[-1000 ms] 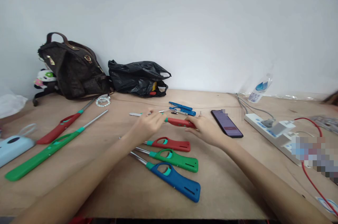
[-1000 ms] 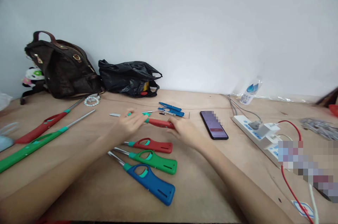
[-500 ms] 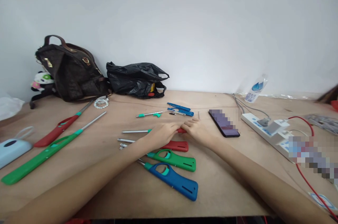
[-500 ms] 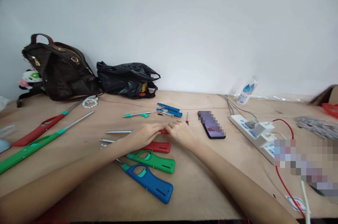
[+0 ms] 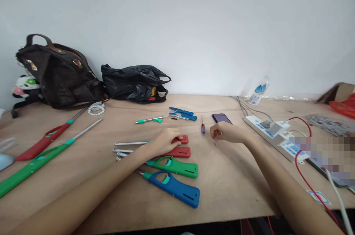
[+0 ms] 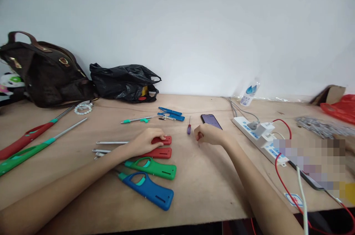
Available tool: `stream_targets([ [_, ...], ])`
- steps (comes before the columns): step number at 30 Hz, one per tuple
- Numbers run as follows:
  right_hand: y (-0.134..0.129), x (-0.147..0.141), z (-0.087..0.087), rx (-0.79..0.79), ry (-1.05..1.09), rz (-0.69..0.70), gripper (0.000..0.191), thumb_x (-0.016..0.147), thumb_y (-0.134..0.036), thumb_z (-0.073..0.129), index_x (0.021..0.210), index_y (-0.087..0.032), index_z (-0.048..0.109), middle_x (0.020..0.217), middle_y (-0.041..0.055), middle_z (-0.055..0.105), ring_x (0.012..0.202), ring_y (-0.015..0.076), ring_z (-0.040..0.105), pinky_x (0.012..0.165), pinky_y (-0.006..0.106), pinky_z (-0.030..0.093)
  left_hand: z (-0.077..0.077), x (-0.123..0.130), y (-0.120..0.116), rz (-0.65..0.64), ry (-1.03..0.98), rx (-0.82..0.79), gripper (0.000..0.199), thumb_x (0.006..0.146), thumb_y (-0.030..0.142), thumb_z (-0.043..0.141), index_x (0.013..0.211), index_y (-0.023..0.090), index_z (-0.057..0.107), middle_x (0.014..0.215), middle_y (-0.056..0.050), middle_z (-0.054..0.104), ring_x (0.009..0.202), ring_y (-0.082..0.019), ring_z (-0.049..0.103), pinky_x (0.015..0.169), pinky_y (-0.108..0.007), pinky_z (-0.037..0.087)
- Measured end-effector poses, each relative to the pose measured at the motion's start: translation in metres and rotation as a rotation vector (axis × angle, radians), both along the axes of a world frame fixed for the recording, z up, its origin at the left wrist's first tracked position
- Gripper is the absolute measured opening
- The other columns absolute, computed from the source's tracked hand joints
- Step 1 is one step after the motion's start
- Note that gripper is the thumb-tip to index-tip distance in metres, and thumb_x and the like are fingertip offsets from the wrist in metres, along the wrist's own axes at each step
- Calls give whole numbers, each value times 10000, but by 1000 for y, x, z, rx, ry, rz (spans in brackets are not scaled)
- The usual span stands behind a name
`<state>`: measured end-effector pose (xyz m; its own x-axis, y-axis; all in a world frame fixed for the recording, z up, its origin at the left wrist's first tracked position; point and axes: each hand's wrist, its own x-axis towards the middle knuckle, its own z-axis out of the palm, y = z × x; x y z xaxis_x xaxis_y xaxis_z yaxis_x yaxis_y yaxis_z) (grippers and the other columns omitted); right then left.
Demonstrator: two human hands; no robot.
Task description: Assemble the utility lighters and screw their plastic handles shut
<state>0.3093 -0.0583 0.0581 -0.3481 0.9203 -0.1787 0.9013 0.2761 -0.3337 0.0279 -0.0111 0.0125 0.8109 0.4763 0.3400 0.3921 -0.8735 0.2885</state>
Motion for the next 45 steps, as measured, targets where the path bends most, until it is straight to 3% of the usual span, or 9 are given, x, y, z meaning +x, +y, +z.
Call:
stream_targets([
  [10, 7, 0, -24, -39, -98, 17, 155, 692, -42, 570, 712, -183, 632, 730, -7, 641, 650, 130, 574, 557, 223, 347, 4, -4, 2, 6, -169, -288, 173, 724, 113, 709, 874, 153, 633, 876, -23, 706, 816, -164, 659, 756, -272, 516],
  [19, 9, -7, -30, 13, -119, -35, 177, 739, -55, 491, 764, -181, 613, 811, 31, 675, 741, 159, 607, 600, 228, 352, 0, -4, 3, 17, -180, -376, 183, 724, 154, 701, 896, 160, 638, 896, -33, 694, 846, -185, 645, 790, -299, 513],
  [27, 1, -39, -32, 163, -257, -47, 128, 893, -135, 452, 898, -131, 580, 913, 129, 676, 816, 214, 636, 642, 266, 367, 1, -4, 2, 16, -170, -380, 192, 731, 163, 686, 916, 168, 636, 922, -32, 694, 865, -195, 638, 809, -303, 501],
  [33, -3, -58, -48, 292, -58, 46, 86, 912, -143, 476, 857, -168, 537, 895, 96, 642, 831, 200, 610, 688, 273, 402, 0, -4, 3, 35, -151, -356, 210, 731, 165, 689, 935, 167, 638, 945, -39, 694, 895, -206, 637, 817, -308, 493],
  [37, -4, -55, -48, 346, 130, 106, 115, 894, -114, 479, 909, -177, 575, 940, 67, 620, 843, 176, 583, 734, 275, 427, -1, -4, 3, 27, -156, -353, 212, 730, 154, 689, 936, 168, 638, 941, -33, 694, 889, -201, 635, 817, -301, 490],
  [45, -3, -45, -44, 293, 148, 171, 108, 806, -102, 590, 867, -181, 630, 883, 38, 611, 745, 152, 567, 673, 260, 428, 1, -3, 0, 18, -177, -366, 217, 718, 103, 681, 922, 162, 634, 917, -26, 692, 870, -188, 638, 812, -288, 492],
])
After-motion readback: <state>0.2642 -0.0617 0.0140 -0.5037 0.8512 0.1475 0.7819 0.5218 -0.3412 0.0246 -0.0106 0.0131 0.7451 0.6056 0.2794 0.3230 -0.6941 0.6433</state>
